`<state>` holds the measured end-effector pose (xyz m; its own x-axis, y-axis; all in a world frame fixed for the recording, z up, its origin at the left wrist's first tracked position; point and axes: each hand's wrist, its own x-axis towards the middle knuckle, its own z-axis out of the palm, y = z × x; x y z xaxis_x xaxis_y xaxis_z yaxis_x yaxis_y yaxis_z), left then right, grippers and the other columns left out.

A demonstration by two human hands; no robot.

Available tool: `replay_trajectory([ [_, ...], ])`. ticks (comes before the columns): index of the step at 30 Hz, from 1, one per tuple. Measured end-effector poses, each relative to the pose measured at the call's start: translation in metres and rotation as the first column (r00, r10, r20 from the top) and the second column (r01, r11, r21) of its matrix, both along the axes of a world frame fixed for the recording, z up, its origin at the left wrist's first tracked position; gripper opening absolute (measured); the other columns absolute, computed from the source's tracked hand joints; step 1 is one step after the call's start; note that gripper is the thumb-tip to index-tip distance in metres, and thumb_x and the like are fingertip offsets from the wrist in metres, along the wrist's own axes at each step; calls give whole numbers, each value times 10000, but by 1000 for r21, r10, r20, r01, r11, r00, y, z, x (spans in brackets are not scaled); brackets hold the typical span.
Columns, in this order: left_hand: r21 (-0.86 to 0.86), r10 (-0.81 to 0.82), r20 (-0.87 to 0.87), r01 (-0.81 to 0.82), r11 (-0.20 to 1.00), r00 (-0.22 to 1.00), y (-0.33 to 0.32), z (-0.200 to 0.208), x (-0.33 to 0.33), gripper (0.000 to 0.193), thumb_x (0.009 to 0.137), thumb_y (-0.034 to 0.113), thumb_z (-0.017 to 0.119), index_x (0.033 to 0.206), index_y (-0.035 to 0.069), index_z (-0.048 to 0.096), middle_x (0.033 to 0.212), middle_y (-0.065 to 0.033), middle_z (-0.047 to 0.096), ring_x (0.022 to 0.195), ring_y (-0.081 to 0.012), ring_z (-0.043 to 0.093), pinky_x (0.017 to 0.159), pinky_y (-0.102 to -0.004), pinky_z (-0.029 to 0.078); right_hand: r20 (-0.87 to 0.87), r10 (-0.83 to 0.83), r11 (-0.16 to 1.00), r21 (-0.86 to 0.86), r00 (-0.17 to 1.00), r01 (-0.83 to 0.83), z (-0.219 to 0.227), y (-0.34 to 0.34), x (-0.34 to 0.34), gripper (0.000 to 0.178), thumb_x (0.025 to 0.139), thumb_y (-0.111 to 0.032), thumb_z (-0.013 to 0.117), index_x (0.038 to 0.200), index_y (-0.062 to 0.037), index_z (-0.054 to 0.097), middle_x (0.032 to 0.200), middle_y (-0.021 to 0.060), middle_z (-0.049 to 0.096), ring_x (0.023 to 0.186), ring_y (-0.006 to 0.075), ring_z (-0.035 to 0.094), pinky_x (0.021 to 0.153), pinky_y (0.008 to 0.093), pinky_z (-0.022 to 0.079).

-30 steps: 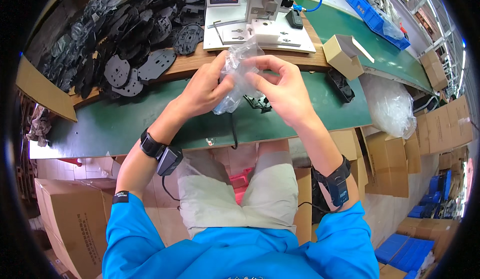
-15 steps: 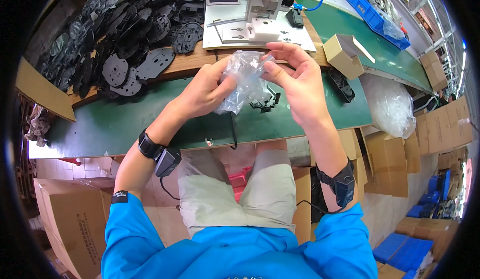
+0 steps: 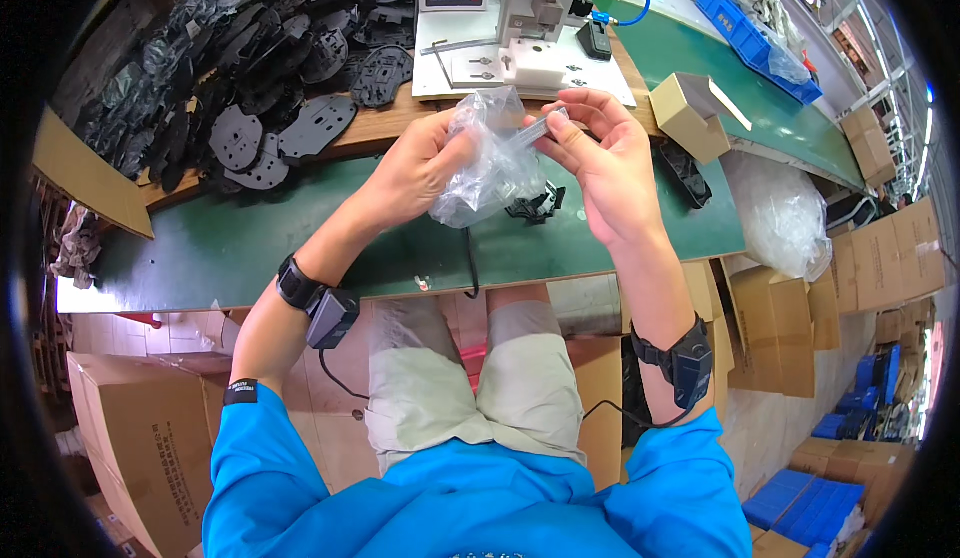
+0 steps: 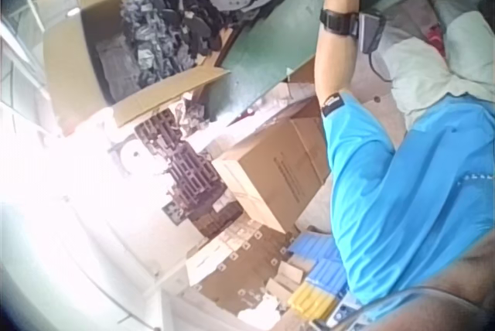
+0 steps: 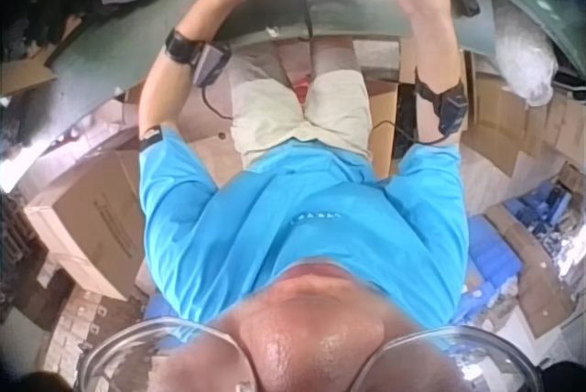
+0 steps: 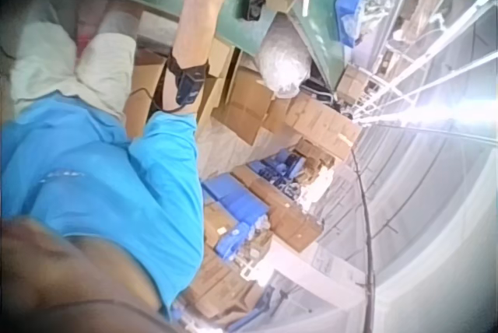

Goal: The person removes a metal component from a plastic bag, places a mouse base into a machine to press it, and then peels a layer of film off a long metal strip.

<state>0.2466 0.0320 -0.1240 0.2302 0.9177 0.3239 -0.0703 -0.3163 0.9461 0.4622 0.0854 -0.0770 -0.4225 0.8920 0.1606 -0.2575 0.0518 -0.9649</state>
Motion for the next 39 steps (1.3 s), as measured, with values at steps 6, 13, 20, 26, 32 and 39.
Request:
replay_trajectory([
  [6, 181, 302, -147, -275, 944, 942, 4, -5, -5, 278, 1062, 206, 541, 1178, -40, 602, 775, -91, 633, 691, -120, 518, 644, -325, 460, -81, 63, 989, -126, 995, -73, 1, -7, -2, 293, 973, -104, 713, 1232, -16, 608, 1127, 80, 681, 1027, 160, 671, 939, 334, 548],
  [13, 216, 298, -91, -273, 937, 950, 1, -1, -5, 254, 1054, 196, 560, 1120, -48, 588, 761, -110, 640, 661, -122, 527, 605, -350, 450, 148, 238, 967, -129, 960, -219, 5, -12, 0, 228, 979, -136, 720, 1160, -3, 680, 1130, 76, 723, 932, 85, 642, 824, 259, 525],
  [20, 36, 85, 58, -87, 996, 995, 3, 0, 0, 243, 1075, 182, 564, 1147, -47, 600, 866, -2, 670, 711, -13, 545, 567, -247, 439, 106, 205, 976, -98, 973, -195, 2, -22, 15, 201, 980, -117, 715, 1130, 14, 690, 1145, 125, 740, 946, 130, 697, 877, 283, 579],
  [26, -5, -54, 153, 55, 998, 987, 1, 3, 2, 283, 1080, 201, 562, 1220, -43, 597, 958, -8, 689, 784, -24, 611, 642, -223, 503, 74, 169, 984, -70, 983, -164, -2, -27, 20, 195, 979, -116, 716, 1121, 16, 691, 1141, 140, 742, 947, 148, 714, 898, 301, 594],
  [32, -43, -121, 158, 129, 991, 980, -3, 6, -4, 302, 1086, 237, 555, 1204, -31, 629, 972, 0, 690, 803, -26, 607, 671, -223, 513, 31, 71, 997, -14, 997, -70, -3, -23, 25, 162, 993, -113, 693, 1101, 9, 689, 1158, 151, 729, 996, 159, 705, 916, 307, 594],
  [39, -18, 42, 207, -40, 999, 977, -3, 7, -20, 308, 1087, 257, 545, 1201, -16, 629, 981, 4, 679, 812, -24, 592, 701, -212, 501, -82, -105, 993, 37, 991, 108, 27, 0, 74, 174, 1021, -124, 649, 1145, -1, 646, 1254, 180, 688, 1107, 183, 677, 1005, 306, 569],
])
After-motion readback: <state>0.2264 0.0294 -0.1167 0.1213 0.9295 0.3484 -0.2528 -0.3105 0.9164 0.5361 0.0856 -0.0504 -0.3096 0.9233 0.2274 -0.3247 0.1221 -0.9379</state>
